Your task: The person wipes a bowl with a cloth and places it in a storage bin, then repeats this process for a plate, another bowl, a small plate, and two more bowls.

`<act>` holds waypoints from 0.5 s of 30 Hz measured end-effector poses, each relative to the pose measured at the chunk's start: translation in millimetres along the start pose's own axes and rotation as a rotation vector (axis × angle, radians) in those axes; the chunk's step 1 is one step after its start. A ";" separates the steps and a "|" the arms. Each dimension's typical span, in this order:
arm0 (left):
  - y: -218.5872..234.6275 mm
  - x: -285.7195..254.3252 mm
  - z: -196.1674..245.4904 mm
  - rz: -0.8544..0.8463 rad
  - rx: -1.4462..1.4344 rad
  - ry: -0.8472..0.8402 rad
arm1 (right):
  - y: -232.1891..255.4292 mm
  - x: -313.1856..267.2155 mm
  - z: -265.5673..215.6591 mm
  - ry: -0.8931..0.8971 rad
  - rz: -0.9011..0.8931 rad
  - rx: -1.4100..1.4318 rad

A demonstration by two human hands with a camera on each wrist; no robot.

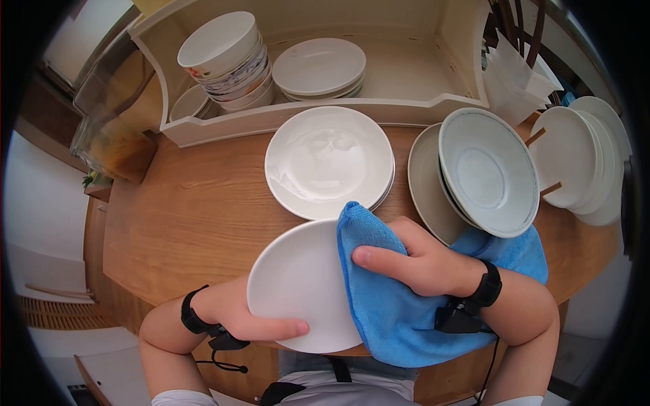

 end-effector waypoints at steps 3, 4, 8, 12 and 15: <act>-2.7 1.7 -1.4 -0.069 0.073 -0.011 | 0.6 -0.4 -1.1 0.001 -0.025 -0.015; -2.2 1.5 -2.8 -0.057 0.059 -0.002 | 0.7 -0.4 -0.7 -0.017 -0.030 0.004; 0.1 0.1 -5.1 -0.019 0.088 -0.019 | 0.1 -0.4 0.0 -0.009 -0.013 0.002; 4.9 -1.2 -4.3 0.177 -0.075 -0.020 | 0.0 -0.9 0.2 -0.005 0.049 0.089; 8.2 -3.0 -9.6 0.212 -0.169 0.012 | 1.8 -1.7 0.8 -0.020 0.064 0.117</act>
Point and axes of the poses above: each hand's wrist, its own x-axis towards the middle knuckle, its own y-axis out of the back of the hand, z = x × y, the point moved 4 cm from there along x, towards the middle knuckle, and after that the axes turned 13 degrees about -z, right-handed, at the moved point
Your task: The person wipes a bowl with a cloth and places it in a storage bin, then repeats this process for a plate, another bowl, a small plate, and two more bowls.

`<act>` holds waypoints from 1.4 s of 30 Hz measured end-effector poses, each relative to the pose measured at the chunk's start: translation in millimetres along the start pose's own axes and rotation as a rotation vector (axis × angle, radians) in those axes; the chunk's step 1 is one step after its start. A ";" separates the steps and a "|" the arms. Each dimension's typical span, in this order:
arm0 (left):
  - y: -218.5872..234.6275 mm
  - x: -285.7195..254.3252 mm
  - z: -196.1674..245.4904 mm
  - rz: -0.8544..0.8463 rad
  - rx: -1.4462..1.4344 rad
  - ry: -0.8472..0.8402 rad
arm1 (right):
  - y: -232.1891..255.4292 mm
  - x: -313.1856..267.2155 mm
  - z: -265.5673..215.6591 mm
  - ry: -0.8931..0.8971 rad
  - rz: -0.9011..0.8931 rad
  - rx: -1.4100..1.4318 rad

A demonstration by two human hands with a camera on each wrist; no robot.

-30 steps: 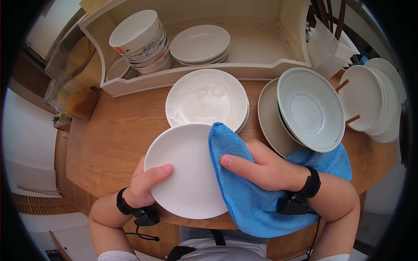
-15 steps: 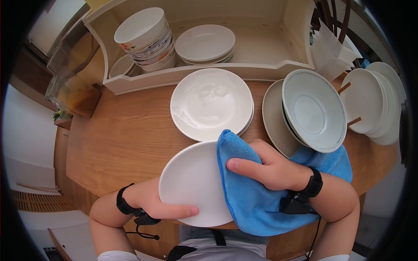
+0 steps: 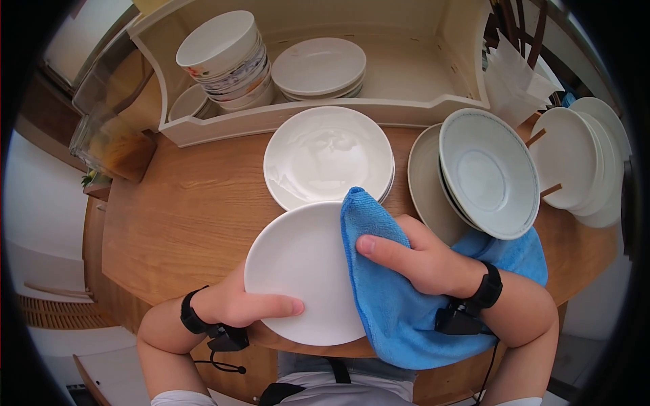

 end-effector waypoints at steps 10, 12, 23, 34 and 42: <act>-6.3 0.0 -5.5 -0.310 0.132 0.110 | -8.2 4.8 -10.9 0.064 -0.199 -0.538; -0.1 2.5 -10.1 -0.290 0.102 0.213 | -8.5 4.8 -9.2 0.059 -0.228 -0.586; -2.8 -0.5 16.4 0.224 -0.174 -0.084 | -1.8 2.7 -3.1 0.047 -0.021 -0.041; -2.9 -9.2 12.0 0.084 -0.126 -0.017 | -2.1 4.1 -0.5 0.066 -0.021 -0.134; -4.8 0.0 5.4 -0.112 -0.106 0.092 | -5.2 6.0 -3.1 0.035 -0.166 -0.473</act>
Point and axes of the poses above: each hand's wrist, its own x-axis towards the middle knuckle, its own y-axis out of the back of the hand, z = x × y, the point moved 4 cm from there along x, towards the middle knuckle, and after that the axes turned 13 degrees about -z, right-handed, at the moved point
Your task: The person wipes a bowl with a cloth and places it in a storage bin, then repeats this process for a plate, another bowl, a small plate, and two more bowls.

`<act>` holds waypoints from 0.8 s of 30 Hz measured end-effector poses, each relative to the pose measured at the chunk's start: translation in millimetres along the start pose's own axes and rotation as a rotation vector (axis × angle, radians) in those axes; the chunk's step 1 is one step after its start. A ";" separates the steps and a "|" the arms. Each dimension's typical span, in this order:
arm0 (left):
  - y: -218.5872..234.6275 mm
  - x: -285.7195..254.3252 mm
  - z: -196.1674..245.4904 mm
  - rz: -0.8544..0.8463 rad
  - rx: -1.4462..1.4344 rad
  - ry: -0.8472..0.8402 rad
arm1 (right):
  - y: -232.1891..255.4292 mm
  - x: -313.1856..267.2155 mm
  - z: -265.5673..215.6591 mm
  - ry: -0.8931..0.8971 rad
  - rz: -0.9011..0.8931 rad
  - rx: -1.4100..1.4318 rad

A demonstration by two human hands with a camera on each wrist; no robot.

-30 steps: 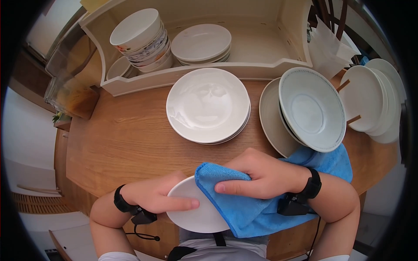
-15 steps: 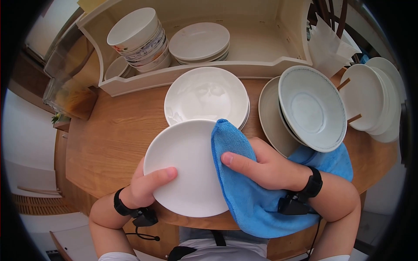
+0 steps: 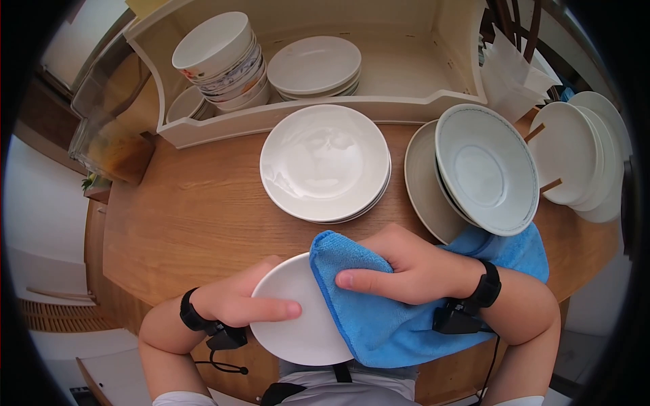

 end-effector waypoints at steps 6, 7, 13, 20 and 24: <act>0.4 2.5 0.4 0.109 0.038 0.051 | 0.4 0.1 2.1 0.055 0.081 0.029; -0.3 2.1 2.0 0.138 -0.001 0.026 | 0.4 0.1 2.2 0.064 0.101 0.071; 5.3 -8.0 11.7 0.380 -0.104 -0.242 | 1.0 -1.9 -1.9 0.050 0.144 0.282; 9.5 -11.0 4.0 0.385 -0.092 -0.219 | 1.2 -3.1 0.1 0.024 0.132 0.295; 4.5 -9.9 3.8 0.347 -0.018 -0.133 | 0.7 -3.5 -0.8 0.011 0.144 0.301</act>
Point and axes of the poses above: each hand's wrist, its own x-axis towards the middle knuckle, its own y-axis out of the back of the hand, z = x × y, the point moved 4 cm from there along x, towards the middle knuckle, and after that the axes turned 13 degrees about -z, right-handed, at the moved point
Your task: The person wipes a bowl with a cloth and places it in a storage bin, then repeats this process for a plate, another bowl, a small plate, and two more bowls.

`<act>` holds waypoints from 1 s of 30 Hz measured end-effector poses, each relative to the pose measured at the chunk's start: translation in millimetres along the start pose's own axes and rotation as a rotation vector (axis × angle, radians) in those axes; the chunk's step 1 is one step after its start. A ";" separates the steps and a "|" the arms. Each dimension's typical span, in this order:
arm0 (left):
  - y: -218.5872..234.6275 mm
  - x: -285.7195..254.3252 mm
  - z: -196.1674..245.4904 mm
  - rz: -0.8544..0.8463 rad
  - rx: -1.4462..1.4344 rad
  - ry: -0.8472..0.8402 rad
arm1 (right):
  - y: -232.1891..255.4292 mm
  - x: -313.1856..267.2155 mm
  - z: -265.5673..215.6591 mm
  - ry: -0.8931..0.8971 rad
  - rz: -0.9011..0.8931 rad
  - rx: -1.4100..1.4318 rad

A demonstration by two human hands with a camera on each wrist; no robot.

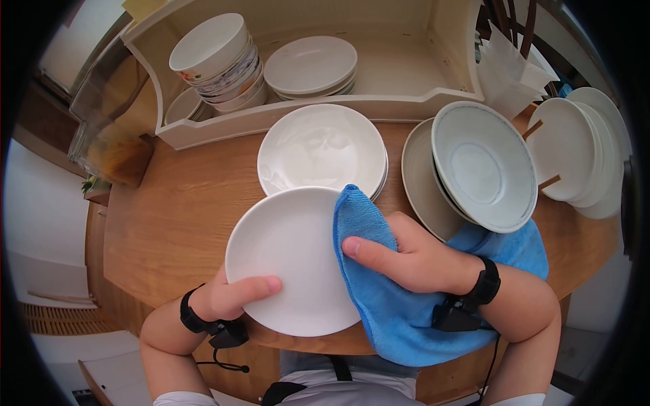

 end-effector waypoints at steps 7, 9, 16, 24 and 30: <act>-2.5 12.2 -11.4 -0.335 0.270 -0.124 | 2.5 -1.2 2.0 -0.053 0.063 0.041; -0.6 13.2 -13.1 -0.364 0.291 -0.101 | 2.6 -0.8 2.0 -0.056 0.061 0.032; -1.0 14.3 -12.8 -0.366 0.330 -0.125 | 1.9 -0.8 2.0 -0.031 0.066 0.019; 0.7 16.3 -12.6 -0.337 0.362 -0.142 | 2.5 -0.8 3.2 0.010 0.073 0.003; -0.3 13.0 -10.5 -0.322 0.414 -0.166 | 1.5 0.0 0.7 0.011 0.065 -0.013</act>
Point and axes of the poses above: each hand's wrist, its own x-axis towards the middle knuckle, its own y-axis out of the back of the hand, z = x × y, the point moved 4 cm from there along x, towards the middle knuckle, and after that the axes turned 13 degrees about -z, right-handed, at the moved point
